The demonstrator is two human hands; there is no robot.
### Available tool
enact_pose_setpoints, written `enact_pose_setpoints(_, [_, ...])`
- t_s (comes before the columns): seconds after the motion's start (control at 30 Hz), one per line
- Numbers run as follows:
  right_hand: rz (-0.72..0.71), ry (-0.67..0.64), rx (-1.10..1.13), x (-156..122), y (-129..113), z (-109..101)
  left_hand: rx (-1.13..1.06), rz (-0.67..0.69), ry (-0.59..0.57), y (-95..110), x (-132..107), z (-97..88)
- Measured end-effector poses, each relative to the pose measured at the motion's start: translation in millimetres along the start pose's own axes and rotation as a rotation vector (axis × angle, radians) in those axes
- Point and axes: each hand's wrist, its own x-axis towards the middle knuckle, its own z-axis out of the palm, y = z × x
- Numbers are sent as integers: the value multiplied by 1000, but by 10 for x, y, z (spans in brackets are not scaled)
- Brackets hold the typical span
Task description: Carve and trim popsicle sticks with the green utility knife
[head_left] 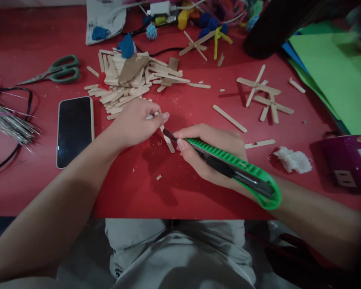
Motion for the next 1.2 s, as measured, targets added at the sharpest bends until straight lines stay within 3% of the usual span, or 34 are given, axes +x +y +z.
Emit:
enact_pose_setpoints(0.23, [-26,60,-63,8,3,22,-7,44,29,-4,-10,-1])
enact_pose_setpoints(0.47, [-169,42,-105,25,-70,13,25,60,60,2,-19,10])
enact_pose_setpoints(0.63, [-93,82,-98,7,-72,13,19,32,55,-8,-19,13])
enact_pose_setpoints(1.2, [-137,59,-122,27,-85,32,10,35,41,8,-23,24])
